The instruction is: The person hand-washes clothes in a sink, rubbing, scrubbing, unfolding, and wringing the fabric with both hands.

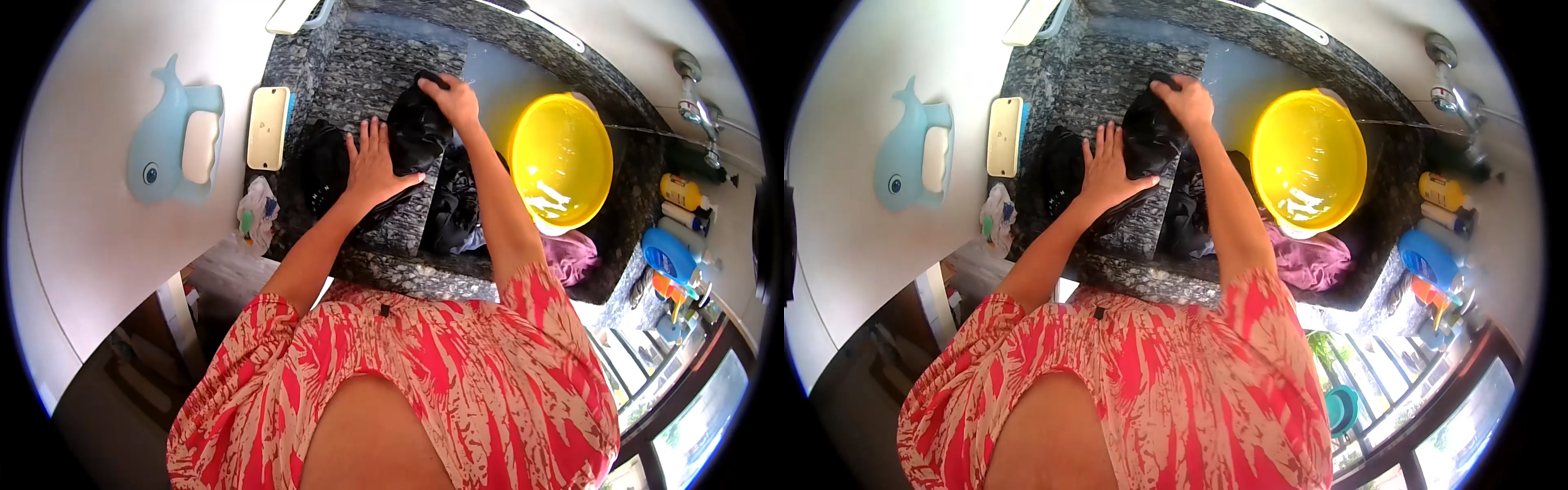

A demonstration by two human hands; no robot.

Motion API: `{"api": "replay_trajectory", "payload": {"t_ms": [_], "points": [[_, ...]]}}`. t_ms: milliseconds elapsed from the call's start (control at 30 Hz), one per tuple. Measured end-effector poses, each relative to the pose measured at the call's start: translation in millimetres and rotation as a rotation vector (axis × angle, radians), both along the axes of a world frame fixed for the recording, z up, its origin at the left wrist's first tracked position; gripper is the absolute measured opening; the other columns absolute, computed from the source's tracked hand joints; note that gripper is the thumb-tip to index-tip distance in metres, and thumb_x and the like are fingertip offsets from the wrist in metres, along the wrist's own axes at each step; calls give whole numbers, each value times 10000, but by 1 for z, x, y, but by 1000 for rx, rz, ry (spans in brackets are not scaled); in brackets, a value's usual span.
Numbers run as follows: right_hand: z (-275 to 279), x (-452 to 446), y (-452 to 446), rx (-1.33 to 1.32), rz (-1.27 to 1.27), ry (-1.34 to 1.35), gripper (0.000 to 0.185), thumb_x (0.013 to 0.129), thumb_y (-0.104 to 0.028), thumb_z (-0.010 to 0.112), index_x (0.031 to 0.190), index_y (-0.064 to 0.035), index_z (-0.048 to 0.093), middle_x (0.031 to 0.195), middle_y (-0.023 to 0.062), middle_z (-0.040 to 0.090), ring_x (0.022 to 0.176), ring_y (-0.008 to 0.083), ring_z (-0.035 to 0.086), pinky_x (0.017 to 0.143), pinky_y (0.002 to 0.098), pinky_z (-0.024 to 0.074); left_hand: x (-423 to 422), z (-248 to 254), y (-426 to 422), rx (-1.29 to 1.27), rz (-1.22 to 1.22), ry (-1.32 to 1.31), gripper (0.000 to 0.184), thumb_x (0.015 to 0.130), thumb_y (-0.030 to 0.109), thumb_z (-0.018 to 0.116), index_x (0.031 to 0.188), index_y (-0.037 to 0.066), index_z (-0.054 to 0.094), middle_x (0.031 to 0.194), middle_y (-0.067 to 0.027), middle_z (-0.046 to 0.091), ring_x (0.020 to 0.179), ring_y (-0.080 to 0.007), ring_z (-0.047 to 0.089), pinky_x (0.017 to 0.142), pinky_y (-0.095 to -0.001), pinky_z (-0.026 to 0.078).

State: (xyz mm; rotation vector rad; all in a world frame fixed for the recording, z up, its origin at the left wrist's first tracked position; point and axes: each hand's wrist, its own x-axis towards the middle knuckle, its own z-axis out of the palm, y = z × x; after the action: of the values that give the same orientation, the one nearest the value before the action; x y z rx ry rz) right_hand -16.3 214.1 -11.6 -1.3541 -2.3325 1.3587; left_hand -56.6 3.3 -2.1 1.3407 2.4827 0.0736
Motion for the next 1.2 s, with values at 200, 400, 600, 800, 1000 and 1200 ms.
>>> {"api": "replay_trajectory", "payload": {"t_ms": [200,400,600,800,1000,1200], "points": [[3,64,-111,610,543,330,315,692,-387,709,868,-136,634,904,110,556,877,305,556,697,440,449,-1,-21,-6,28,-158,144,890,756,677,546,1466,192,319,1532,-235,115,1424,-419,2,1132,-560,12],[-44,-74,-8,790,110,8,345,783,-432,658,1067,-236,659,987,94,625,956,295,588,802,450,450,-3,-7,5,96,-47,61,1087,769,691,534,1372,-175,273,1514,-269,161,1423,-410,56,1132,-551,53],[30,48,-102,416,457,409,342,757,-424,673,957,-148,703,862,147,653,797,297,632,722,406,518,-1,-20,-8,172,-197,147,911,791,648,545,1446,54,325,1526,-274,103,1419,-454,1,1096,-630,43],[-59,-52,0,785,193,99,282,797,-412,653,934,-165,655,932,94,611,916,287,599,732,447,466,-3,-1,9,81,-37,-6,1053,775,658,557,1394,-142,262,1512,-274,157,1424,-416,39,1129,-562,32],[1,-1,-60,241,173,178,299,761,-440,673,866,-160,678,852,110,612,801,316,611,666,432,490,1,-2,6,87,-26,17,1001,766,647,575,1428,-47,287,1526,-246,151,1428,-403,67,1124,-573,56],[-42,-10,-47,716,290,223,254,777,-382,674,811,-137,619,756,76,575,725,289,606,620,416,493,-5,15,13,-175,-56,-23,939,756,630,597,1378,-41,386,1504,-289,161,1422,-418,67,1121,-584,52]]}}
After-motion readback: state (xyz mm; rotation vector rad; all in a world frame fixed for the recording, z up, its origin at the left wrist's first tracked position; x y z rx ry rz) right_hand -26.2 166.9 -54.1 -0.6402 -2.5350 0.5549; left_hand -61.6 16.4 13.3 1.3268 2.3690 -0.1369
